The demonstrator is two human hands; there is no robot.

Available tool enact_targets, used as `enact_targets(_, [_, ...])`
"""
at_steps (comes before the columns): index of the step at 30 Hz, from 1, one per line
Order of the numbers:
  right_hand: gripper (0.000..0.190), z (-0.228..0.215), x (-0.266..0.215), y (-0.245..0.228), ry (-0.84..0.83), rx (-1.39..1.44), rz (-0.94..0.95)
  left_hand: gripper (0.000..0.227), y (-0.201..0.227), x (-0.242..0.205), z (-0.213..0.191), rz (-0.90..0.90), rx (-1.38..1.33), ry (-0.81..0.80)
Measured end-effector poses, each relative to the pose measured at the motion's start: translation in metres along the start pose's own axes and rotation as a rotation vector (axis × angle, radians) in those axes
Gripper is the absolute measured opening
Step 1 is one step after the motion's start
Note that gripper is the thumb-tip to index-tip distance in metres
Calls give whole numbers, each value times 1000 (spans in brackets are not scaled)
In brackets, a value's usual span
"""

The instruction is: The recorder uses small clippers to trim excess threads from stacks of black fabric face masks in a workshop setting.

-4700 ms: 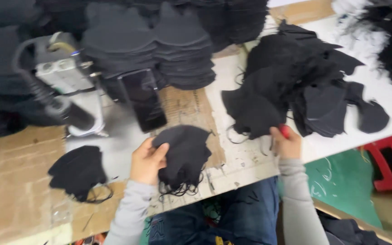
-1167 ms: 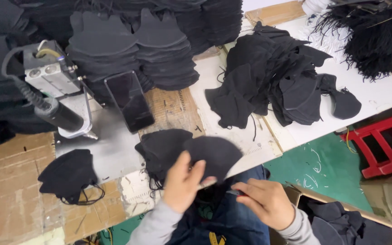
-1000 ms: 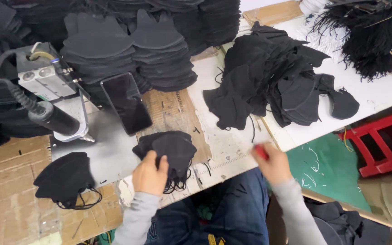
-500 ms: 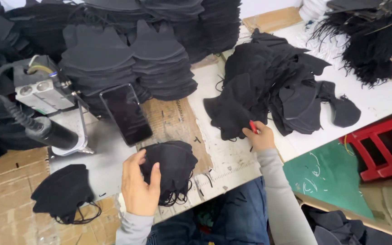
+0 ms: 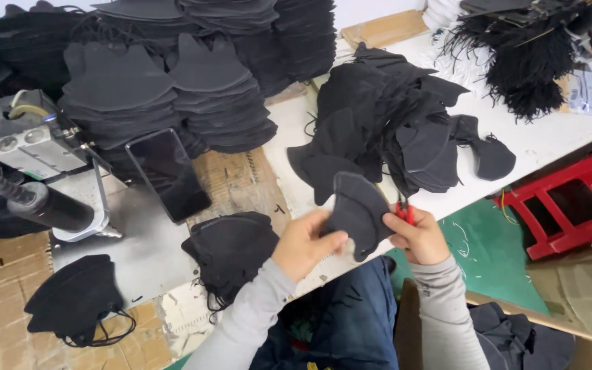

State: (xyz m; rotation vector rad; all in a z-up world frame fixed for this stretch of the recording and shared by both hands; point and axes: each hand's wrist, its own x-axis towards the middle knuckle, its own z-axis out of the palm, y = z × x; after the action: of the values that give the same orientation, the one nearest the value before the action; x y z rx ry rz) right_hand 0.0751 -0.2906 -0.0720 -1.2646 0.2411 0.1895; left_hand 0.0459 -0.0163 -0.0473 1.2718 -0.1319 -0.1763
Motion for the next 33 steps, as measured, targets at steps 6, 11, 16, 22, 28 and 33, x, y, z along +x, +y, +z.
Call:
enact_targets(6, [12,-29,-13,-12,19,-67,-128,23,-25,-22,-10,-226,0,-151])
enact_targets(11, [15,-21,-23,-16,10,-235,-155,31,4,-30,-6,-191,-87,-213])
enact_targets(16, [22,8,-43,-25,-68,-522,-204,39,6,-27,16,-133,-182,-254])
enact_targets(22, [31,2,-106,-14,91,-217,-407,25,-7,-28,17,-134,-251,20])
enact_targets(28, [33,12,-131,11,20,-488,-399,25,-7,-36,21,-44,-201,15])
enact_targets(33, [34,15,-109,8,130,-82,-289,27,-1,-50,29,-7,-142,-89])
